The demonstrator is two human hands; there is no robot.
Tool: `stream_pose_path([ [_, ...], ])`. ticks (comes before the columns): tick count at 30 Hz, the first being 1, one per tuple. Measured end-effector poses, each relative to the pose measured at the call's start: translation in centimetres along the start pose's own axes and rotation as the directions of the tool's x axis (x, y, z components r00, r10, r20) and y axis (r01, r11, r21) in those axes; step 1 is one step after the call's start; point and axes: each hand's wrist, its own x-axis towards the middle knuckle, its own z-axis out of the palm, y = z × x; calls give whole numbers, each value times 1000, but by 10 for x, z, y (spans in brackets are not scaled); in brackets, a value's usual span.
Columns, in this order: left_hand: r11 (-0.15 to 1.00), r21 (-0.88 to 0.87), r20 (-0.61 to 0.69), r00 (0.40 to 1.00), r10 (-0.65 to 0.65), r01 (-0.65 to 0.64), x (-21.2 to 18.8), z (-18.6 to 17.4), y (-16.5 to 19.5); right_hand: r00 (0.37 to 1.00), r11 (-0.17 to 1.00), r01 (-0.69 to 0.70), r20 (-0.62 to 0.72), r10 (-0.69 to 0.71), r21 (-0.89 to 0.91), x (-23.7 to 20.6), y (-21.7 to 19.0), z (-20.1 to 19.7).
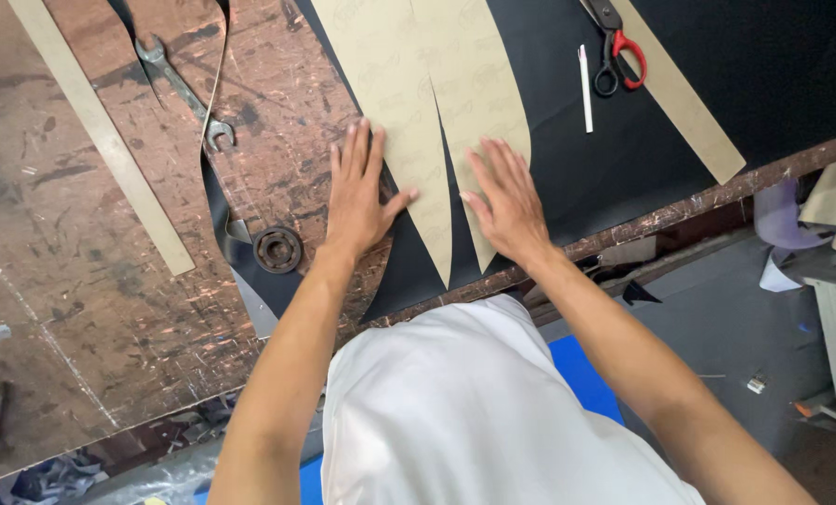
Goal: The person lays paper patterns on black fabric at a workbench, weights them with a metal ruler and a bearing, traces around the patterns with a marker, and cuts the fabric along the marked outlines with scissors, producing several cut pieces.
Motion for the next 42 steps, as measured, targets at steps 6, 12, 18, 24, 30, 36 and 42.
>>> stream_pose_path([
  [6, 997, 47, 13, 998, 64, -65, -26, 6, 8, 996, 997, 6, 92, 1, -82, 16, 4, 5],
  [12, 996, 48, 21, 997, 68, -69, -31, 6, 3, 997, 995, 13, 82, -5, -102, 13, -5, 7],
  [18, 996, 33, 7, 996, 86, -87, -34, 8, 0, 979, 994, 98, 182, -87, -50, 10, -18, 13],
  [24, 998, 18, 29, 998, 53, -53, -32, 7, 1, 973, 993, 118, 205, -109, -30, 21, -27, 18],
  [30, 1000, -16, 23, 999, 24, -24, -31, 5, 3, 971, 988, 149, 196, -138, -44, 27, -29, 16],
  [36, 999, -29, 4, 999, 35, -35, -31, 5, 0, 971, 990, 137, 205, -125, -45, 42, -35, 15],
  [42, 999, -24, 20, 999, 32, -31, -31, 3, 2, 968, 986, 153, 210, -136, -68, 69, -43, 12],
])
